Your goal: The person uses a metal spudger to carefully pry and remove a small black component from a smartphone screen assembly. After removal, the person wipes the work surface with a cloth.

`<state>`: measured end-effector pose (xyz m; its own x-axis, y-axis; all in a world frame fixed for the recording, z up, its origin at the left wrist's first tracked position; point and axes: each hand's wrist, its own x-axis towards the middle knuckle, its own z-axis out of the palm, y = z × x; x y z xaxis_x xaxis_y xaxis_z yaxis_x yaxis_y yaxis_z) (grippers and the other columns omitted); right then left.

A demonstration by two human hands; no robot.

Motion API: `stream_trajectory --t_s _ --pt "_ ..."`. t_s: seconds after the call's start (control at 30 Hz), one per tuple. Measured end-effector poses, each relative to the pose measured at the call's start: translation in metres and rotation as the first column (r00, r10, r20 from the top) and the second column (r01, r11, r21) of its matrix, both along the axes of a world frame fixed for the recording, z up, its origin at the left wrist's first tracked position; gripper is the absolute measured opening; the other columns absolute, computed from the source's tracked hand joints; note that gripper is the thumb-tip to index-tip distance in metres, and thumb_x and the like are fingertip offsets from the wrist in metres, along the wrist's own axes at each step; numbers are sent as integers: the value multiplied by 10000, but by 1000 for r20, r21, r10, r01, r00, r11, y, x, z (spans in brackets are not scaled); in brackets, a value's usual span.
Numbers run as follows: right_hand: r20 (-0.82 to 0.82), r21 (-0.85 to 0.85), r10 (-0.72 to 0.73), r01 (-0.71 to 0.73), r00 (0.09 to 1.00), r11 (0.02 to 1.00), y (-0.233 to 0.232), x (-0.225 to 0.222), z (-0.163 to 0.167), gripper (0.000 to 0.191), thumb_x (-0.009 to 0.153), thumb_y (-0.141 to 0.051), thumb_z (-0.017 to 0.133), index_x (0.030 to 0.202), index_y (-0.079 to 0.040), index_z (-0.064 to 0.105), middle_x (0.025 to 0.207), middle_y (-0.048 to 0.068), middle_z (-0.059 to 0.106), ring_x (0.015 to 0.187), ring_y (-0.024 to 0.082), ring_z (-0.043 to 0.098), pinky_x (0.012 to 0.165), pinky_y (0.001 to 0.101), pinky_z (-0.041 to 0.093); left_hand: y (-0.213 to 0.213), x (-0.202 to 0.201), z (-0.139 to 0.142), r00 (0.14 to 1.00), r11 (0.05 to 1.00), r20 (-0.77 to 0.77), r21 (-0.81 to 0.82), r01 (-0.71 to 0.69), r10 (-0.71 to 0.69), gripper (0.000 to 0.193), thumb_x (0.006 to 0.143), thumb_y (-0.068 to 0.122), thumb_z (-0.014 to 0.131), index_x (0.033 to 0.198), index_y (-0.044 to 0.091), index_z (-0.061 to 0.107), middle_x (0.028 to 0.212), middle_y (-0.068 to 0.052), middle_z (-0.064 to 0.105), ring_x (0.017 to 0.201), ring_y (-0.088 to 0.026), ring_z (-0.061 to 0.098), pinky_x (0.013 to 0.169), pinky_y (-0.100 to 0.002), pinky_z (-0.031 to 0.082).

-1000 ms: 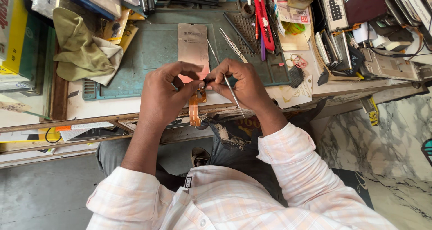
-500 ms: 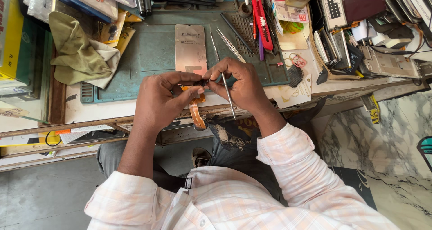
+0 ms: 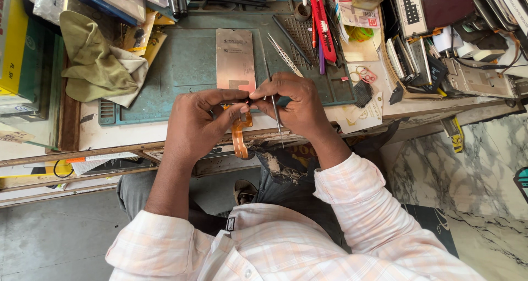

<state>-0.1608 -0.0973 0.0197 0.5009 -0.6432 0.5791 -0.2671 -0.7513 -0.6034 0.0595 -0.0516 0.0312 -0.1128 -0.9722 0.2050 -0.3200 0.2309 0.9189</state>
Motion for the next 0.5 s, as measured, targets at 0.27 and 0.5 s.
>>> stream_trajectory --t_s 0.27,0.5 --pt "20 -17 13 -12 1000 1000 0 2 0 230 872 -35 864 1062 -71 739 960 69 749 890 167 745 750 296 584 1 1 -3 999 1000 28 3 -27 27 258 915 220 783 1137 88 783 841 -88 812 711 -93 762 625 -262 580" --pt "-6 8 -5 5 1000 1000 1 3 -1 230 877 -26 859 1077 -76 757 947 72 755 873 174 752 731 297 576 1 3 -6 995 998 -99 -49 26 -31 407 951 174 754 1336 92 652 976 -94 820 768 -75 773 623 -249 593"
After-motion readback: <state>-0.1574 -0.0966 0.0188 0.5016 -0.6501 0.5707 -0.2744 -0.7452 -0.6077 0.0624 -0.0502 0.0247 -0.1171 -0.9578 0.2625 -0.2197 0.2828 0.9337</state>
